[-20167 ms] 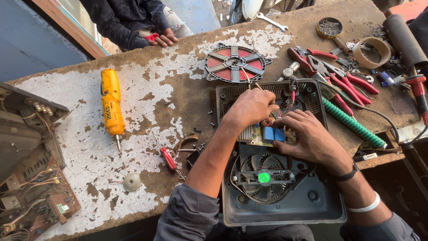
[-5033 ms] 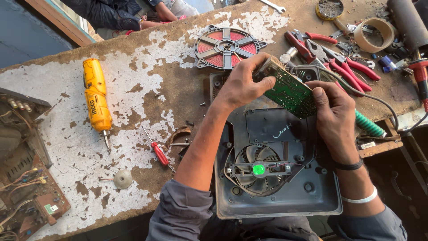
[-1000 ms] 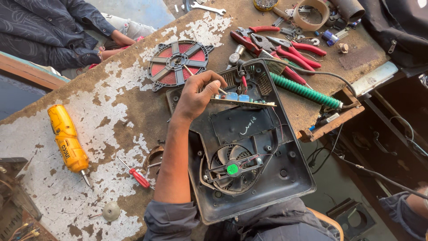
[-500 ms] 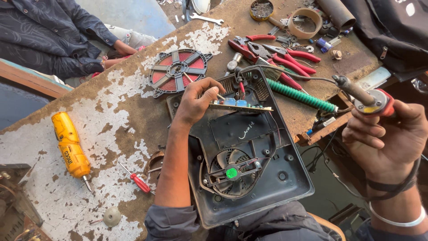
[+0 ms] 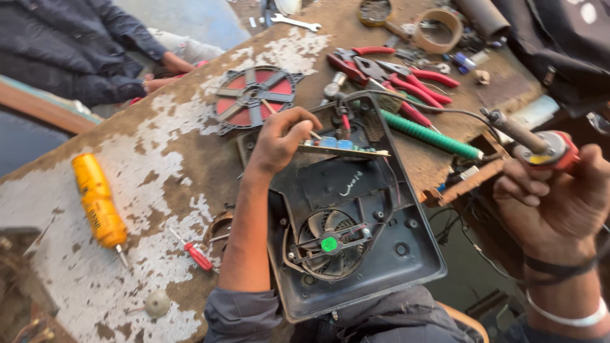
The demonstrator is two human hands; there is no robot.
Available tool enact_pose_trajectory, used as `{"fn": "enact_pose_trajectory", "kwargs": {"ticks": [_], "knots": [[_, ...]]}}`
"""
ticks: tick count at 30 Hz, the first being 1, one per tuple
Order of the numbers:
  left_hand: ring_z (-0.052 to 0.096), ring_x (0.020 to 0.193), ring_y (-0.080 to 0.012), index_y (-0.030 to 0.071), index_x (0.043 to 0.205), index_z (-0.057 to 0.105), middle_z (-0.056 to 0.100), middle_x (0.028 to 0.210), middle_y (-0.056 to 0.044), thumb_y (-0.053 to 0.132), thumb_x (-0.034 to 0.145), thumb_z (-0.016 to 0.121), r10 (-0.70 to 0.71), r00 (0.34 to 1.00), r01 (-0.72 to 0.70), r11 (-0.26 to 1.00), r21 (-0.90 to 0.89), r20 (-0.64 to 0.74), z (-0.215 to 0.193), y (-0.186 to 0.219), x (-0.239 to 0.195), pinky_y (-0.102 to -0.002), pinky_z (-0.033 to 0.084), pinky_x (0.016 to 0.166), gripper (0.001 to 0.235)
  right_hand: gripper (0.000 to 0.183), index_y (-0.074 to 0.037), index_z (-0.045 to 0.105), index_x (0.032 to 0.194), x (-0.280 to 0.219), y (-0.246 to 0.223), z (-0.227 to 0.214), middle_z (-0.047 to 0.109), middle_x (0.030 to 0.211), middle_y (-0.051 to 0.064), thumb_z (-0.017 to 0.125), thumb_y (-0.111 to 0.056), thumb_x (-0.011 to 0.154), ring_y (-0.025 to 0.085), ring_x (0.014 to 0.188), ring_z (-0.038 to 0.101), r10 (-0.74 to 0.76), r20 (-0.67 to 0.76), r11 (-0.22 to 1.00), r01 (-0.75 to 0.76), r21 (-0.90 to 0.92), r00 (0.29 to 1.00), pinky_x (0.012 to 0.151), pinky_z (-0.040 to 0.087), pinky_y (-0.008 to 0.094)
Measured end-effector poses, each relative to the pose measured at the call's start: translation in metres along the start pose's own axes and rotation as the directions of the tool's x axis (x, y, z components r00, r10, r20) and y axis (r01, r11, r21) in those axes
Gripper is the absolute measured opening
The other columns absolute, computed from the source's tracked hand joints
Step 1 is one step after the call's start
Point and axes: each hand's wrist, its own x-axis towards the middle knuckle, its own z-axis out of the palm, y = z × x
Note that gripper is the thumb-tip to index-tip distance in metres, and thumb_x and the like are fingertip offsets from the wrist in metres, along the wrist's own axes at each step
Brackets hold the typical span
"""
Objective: The person holds a circuit board and uses a soldering iron to work on components, then removes a blue capacitor and places it on the table. The person continues to solder and adjust parts on the board while seated at a workbench.
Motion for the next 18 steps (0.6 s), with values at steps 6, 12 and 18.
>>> {"fn": "enact_pose_trajectory", "kwargs": {"ticks": [6, 12, 18], "knots": [[0.055, 0.074, -0.0092, 0.002, 0.101, 0.072, 0.065, 0.080, -0.002, 0.029, 0.097, 0.057, 0.024, 1.000, -0.024, 0.995, 0.097, -0.002, -0.005, 0.007, -0.004, -0.026, 0.046, 0.068, 0.031, 0.024, -0.003, 0.066, 0.115, 0.007, 0.006, -0.019, 0.067, 0.097, 0.005, 0.066, -0.027, 0.116, 0.008, 0.080, 0.060, -0.125, -0.064, 0.956, 0.103, -0.273, 0.990, 0.067, 0.047, 0.018], [0.058, 0.078, -0.0086, 0.002, 0.099, 0.073, 0.066, 0.081, -0.001, 0.028, 0.095, 0.056, 0.002, 1.000, 0.000, 0.995, 0.101, -0.011, 0.001, 0.005, 0.001, -0.026, 0.047, 0.070, 0.031, 0.025, -0.002, 0.061, 0.128, -0.016, -0.014, 0.001, 0.070, 0.107, 0.010, 0.068, -0.022, 0.116, 0.011, 0.090, 0.068, -0.450, 0.181, 0.083, 0.243, -0.967, 0.874, 0.082, 0.056, 0.025], [0.058, 0.079, -0.0084, 0.003, 0.101, 0.071, 0.065, 0.082, 0.000, 0.029, 0.095, 0.057, 0.002, 1.000, -0.002, 0.996, 0.090, -0.002, 0.001, 0.005, -0.001, -0.027, 0.048, 0.071, 0.031, 0.018, 0.004, 0.060, 0.126, 0.009, -0.030, -0.030, 0.065, 0.116, 0.015, 0.059, -0.011, 0.118, 0.013, 0.099, 0.061, -0.397, 0.209, -0.144, 0.164, -0.976, 0.894, 0.094, 0.054, 0.026]]}}
